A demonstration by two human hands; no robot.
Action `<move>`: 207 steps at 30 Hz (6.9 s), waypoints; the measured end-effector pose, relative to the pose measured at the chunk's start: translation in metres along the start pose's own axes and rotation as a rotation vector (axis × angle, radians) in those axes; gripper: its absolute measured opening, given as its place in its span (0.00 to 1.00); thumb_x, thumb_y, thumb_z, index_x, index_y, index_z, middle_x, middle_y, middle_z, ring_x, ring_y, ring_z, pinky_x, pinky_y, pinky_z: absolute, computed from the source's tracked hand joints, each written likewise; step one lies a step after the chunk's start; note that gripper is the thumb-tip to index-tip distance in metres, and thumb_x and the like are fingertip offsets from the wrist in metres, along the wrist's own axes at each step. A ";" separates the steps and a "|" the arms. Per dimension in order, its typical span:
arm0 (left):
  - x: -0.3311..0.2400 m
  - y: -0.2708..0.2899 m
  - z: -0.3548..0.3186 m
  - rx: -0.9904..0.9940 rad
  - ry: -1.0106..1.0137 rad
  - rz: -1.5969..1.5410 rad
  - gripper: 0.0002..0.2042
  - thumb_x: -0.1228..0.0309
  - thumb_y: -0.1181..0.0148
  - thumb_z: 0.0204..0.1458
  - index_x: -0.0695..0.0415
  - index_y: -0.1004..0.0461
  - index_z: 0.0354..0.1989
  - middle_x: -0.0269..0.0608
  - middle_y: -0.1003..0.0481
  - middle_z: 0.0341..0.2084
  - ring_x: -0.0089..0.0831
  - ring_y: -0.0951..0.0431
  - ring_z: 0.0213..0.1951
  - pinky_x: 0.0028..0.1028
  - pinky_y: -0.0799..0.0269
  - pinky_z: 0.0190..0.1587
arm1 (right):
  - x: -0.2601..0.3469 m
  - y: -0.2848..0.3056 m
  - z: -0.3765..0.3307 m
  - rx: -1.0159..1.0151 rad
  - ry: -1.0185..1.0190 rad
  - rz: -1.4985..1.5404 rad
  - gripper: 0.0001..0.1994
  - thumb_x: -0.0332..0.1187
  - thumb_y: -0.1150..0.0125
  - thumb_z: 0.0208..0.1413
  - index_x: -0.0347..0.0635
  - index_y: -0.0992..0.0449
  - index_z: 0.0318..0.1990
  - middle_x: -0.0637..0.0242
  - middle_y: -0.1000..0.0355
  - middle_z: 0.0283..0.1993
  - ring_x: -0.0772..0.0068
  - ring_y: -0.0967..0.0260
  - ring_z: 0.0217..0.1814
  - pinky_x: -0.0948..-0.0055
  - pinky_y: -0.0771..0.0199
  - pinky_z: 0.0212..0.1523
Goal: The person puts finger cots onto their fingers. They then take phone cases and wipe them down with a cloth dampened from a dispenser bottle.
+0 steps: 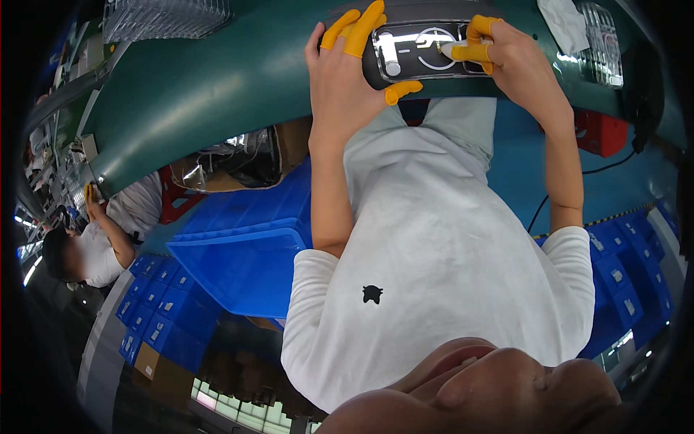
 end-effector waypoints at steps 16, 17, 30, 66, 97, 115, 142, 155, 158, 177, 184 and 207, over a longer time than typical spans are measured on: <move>0.005 -0.002 -0.001 0.010 0.031 -0.012 0.52 0.51 0.18 0.26 0.52 0.34 0.66 0.32 0.22 0.53 0.36 0.29 0.61 0.47 0.52 0.70 | -0.014 -0.001 -0.009 0.021 0.006 -0.002 0.10 0.19 0.38 0.46 0.36 0.15 0.37 0.60 0.27 0.40 0.59 0.27 0.42 0.64 0.24 0.44; 0.004 -0.002 0.000 0.016 0.033 -0.016 0.52 0.50 0.18 0.27 0.52 0.34 0.66 0.32 0.22 0.52 0.36 0.29 0.61 0.47 0.52 0.70 | -0.008 0.002 -0.015 0.089 0.013 0.071 0.10 0.19 0.37 0.45 0.35 0.15 0.36 0.60 0.27 0.41 0.58 0.27 0.42 0.63 0.24 0.44; 0.008 -0.002 0.000 0.003 0.021 -0.036 0.49 0.50 0.18 0.28 0.53 0.32 0.64 0.34 0.23 0.53 0.36 0.28 0.60 0.46 0.53 0.71 | 0.017 -0.023 0.021 -0.077 0.069 0.117 0.18 0.17 0.35 0.43 0.44 0.15 0.43 0.62 0.27 0.44 0.60 0.27 0.45 0.66 0.24 0.45; -0.003 0.001 -0.001 0.020 0.042 -0.031 0.49 0.52 0.18 0.29 0.54 0.33 0.65 0.37 0.23 0.54 0.40 0.29 0.61 0.47 0.52 0.71 | 0.006 -0.030 -0.009 -0.264 -0.232 -0.107 0.10 0.22 0.36 0.44 0.38 0.16 0.37 0.60 0.26 0.43 0.59 0.25 0.45 0.63 0.20 0.41; -0.014 0.001 0.032 -0.011 0.190 -0.055 0.09 0.75 0.41 0.59 0.66 0.21 0.43 0.50 0.26 0.40 0.45 0.25 0.39 0.36 0.29 0.43 | -0.129 0.053 -0.036 -1.308 -0.251 1.635 0.14 0.30 0.43 0.64 0.32 0.23 0.54 0.54 0.28 0.58 0.55 0.25 0.56 0.62 0.31 0.66; -0.006 0.006 -0.008 0.045 0.017 0.028 0.46 0.54 0.20 0.34 0.58 0.34 0.64 0.43 0.28 0.59 0.45 0.35 0.67 0.51 0.52 0.72 | -0.123 0.048 0.023 -0.760 -0.401 -0.177 0.14 0.23 0.37 0.53 0.35 0.21 0.49 0.47 0.29 0.46 0.44 0.27 0.45 0.57 0.24 0.46; 0.003 0.000 -0.008 -0.016 0.050 0.002 0.46 0.58 0.19 0.32 0.56 0.34 0.65 0.40 0.24 0.51 0.40 0.30 0.61 0.48 0.51 0.71 | 0.063 -0.035 -0.014 -0.160 -0.145 0.246 0.17 0.20 0.39 0.47 0.41 0.17 0.46 0.59 0.28 0.45 0.59 0.25 0.43 0.66 0.22 0.41; 0.005 -0.003 -0.007 -0.010 0.033 0.015 0.47 0.54 0.19 0.32 0.57 0.32 0.64 0.41 0.24 0.51 0.41 0.30 0.60 0.48 0.52 0.71 | 0.070 -0.052 0.010 -0.103 -0.092 0.185 0.13 0.21 0.36 0.46 0.37 0.16 0.42 0.55 0.27 0.43 0.57 0.23 0.38 0.63 0.21 0.38; 0.005 0.000 -0.008 -0.019 0.042 0.016 0.47 0.54 0.19 0.31 0.56 0.33 0.64 0.38 0.24 0.52 0.40 0.30 0.60 0.47 0.51 0.70 | 0.056 -0.038 0.014 -0.184 -0.141 0.121 0.13 0.21 0.36 0.46 0.36 0.16 0.41 0.55 0.27 0.43 0.55 0.23 0.37 0.63 0.20 0.38; 0.001 -0.002 -0.005 -0.049 0.072 0.025 0.51 0.54 0.19 0.32 0.58 0.38 0.68 0.41 0.25 0.53 0.40 0.30 0.60 0.46 0.48 0.68 | 0.055 -0.050 0.047 -0.252 -0.036 0.009 0.18 0.22 0.36 0.45 0.50 0.15 0.45 0.65 0.28 0.44 0.63 0.24 0.39 0.67 0.20 0.39; 0.007 0.000 -0.006 -0.044 0.067 -0.022 0.53 0.56 0.18 0.31 0.56 0.40 0.69 0.38 0.24 0.51 0.41 0.31 0.60 0.46 0.49 0.67 | 0.043 -0.043 0.035 -0.319 -0.136 0.041 0.20 0.23 0.37 0.50 0.54 0.17 0.51 0.63 0.27 0.46 0.58 0.24 0.38 0.64 0.20 0.40; -0.015 -0.017 0.016 0.052 -0.022 -0.030 0.51 0.55 0.18 0.29 0.55 0.36 0.67 0.37 0.24 0.47 0.39 0.28 0.56 0.49 0.52 0.68 | 0.013 -0.012 -0.028 -0.219 -0.486 -0.117 0.13 0.17 0.40 0.48 0.34 0.21 0.43 0.52 0.28 0.46 0.48 0.24 0.37 0.59 0.22 0.40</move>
Point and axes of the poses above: each hand's wrist, its own z-axis towards the middle knuckle, its own y-axis out of the back of the hand, x = y × z, the point moved 1 cm from there along z, towards the middle knuckle
